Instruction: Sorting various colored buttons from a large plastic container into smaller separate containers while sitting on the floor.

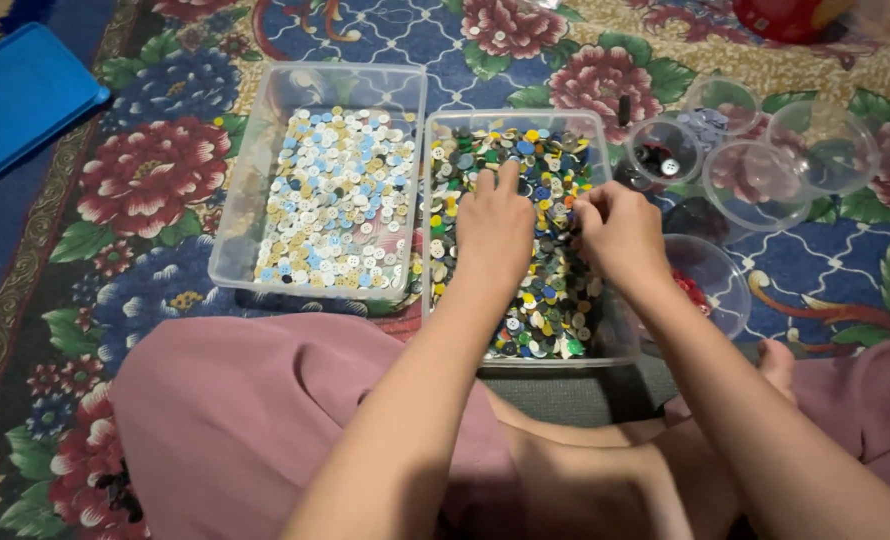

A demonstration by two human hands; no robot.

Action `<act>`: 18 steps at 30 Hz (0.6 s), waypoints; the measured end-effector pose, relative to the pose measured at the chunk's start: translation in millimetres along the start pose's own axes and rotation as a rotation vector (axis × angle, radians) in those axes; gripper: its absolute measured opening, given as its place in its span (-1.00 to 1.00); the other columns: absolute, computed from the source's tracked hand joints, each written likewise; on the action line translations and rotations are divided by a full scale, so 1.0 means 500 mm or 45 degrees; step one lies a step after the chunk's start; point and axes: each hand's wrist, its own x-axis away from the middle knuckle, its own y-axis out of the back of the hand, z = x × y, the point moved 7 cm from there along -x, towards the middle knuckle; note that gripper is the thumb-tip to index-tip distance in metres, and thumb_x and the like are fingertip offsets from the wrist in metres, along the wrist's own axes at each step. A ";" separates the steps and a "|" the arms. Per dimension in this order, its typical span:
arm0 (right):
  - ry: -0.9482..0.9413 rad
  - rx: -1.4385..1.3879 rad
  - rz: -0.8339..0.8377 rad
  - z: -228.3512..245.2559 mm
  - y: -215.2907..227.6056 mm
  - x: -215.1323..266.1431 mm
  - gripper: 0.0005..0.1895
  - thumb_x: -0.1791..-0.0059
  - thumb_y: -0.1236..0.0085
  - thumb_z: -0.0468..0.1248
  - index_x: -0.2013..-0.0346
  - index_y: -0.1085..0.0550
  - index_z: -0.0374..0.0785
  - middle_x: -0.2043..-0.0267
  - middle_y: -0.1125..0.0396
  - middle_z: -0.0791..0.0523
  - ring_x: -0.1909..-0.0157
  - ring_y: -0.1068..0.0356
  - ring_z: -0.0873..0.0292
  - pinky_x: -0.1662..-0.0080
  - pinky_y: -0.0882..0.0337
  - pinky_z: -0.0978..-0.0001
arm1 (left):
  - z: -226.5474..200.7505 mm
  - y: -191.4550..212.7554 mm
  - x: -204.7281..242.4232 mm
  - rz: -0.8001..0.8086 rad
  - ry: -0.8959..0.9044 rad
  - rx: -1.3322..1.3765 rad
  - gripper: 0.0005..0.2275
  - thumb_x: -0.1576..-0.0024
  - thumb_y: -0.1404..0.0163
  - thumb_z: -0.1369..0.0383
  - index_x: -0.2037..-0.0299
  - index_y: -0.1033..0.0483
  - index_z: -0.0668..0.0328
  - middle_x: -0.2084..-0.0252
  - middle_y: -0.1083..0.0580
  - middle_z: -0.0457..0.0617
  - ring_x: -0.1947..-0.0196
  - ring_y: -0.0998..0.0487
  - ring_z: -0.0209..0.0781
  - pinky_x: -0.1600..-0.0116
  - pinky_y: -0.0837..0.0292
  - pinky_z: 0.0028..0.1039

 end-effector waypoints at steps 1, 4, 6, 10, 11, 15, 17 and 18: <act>-0.003 -0.001 -0.005 -0.004 0.000 -0.005 -0.78 -0.08 -0.14 -0.14 0.13 -0.63 -0.16 0.30 -0.53 -0.03 0.09 -0.53 -0.15 0.02 -0.48 -0.05 | -0.003 -0.011 -0.009 -0.002 -0.006 0.000 -0.96 -0.08 -0.19 0.49 0.31 -0.70 0.21 -0.11 -0.32 0.08 -0.04 -0.44 0.05 0.11 -0.50 -0.30; -0.028 0.017 0.064 -0.025 -0.025 -0.034 -0.75 -0.07 0.01 -0.22 0.12 -0.63 -0.09 0.28 -0.54 -0.01 0.01 -0.50 -0.17 -0.03 -0.46 -0.08 | -0.011 -0.049 -0.020 0.047 -0.071 -0.094 -0.96 -0.09 -0.18 0.48 0.31 -0.69 0.17 -0.16 -0.33 0.03 -0.03 -0.43 0.01 0.17 -0.42 -0.34; -0.083 0.021 0.053 -0.051 -0.052 -0.078 -0.63 -0.08 0.18 -0.12 0.23 -0.64 -0.06 0.30 -0.54 0.05 -0.04 -0.48 -0.14 -0.08 -0.44 -0.11 | -0.010 -0.060 -0.019 0.025 -0.084 -0.094 -0.96 -0.05 -0.19 0.47 0.33 -0.68 0.14 -0.14 -0.36 -0.03 0.01 -0.44 -0.01 0.15 -0.39 -0.34; -0.027 -0.061 0.036 0.000 -0.036 -0.084 -0.62 -0.07 0.21 -0.18 0.19 -0.64 -0.08 0.27 -0.54 0.02 -0.03 -0.48 -0.19 -0.07 -0.44 -0.08 | 0.025 -0.012 0.008 0.030 0.092 0.046 -0.93 -0.03 -0.20 0.48 0.30 -0.70 0.20 -0.14 -0.37 0.02 0.03 -0.46 0.05 0.15 -0.42 -0.26; 0.039 -0.008 -0.006 -0.003 -0.040 -0.101 -0.64 -0.08 0.18 -0.20 0.17 -0.64 -0.09 0.24 -0.53 -0.05 -0.02 -0.47 -0.24 -0.05 -0.45 -0.12 | 0.033 0.011 0.021 0.046 0.127 0.197 -0.92 0.04 -0.25 0.39 0.37 -0.71 0.14 -0.05 -0.38 0.01 0.03 -0.45 0.09 0.07 -0.44 -0.22; 0.237 0.201 -0.079 0.045 -0.030 -0.123 -0.71 -0.11 0.01 -0.30 0.08 -0.59 -0.43 0.19 -0.48 -0.32 0.00 -0.45 -0.46 -0.01 -0.44 -0.30 | 0.067 0.067 0.076 0.019 0.355 0.771 -0.88 0.07 -0.24 0.24 0.43 -0.71 0.05 0.16 -0.34 0.00 0.04 -0.46 0.19 -0.02 -0.48 -0.14; 0.264 0.247 -0.066 0.048 -0.041 -0.154 -0.73 -0.09 -0.02 -0.32 0.04 -0.58 -0.44 0.19 -0.48 -0.31 0.00 -0.45 -0.44 0.01 -0.46 -0.27 | 0.089 0.033 0.088 0.029 0.465 1.015 -0.86 0.07 -0.23 0.12 0.40 -0.70 -0.14 0.19 -0.33 -0.11 0.04 -0.49 0.06 -0.04 -0.49 -0.25; 0.291 0.296 -0.062 0.052 -0.046 -0.169 -0.73 -0.08 -0.05 -0.35 0.01 -0.56 -0.45 0.18 -0.48 -0.29 0.00 -0.46 -0.42 0.04 -0.49 -0.24 | 0.102 0.012 0.095 0.033 0.569 1.264 -0.83 0.08 -0.22 0.00 0.36 -0.68 -0.33 0.21 -0.32 -0.23 0.04 -0.52 -0.07 -0.06 -0.51 -0.35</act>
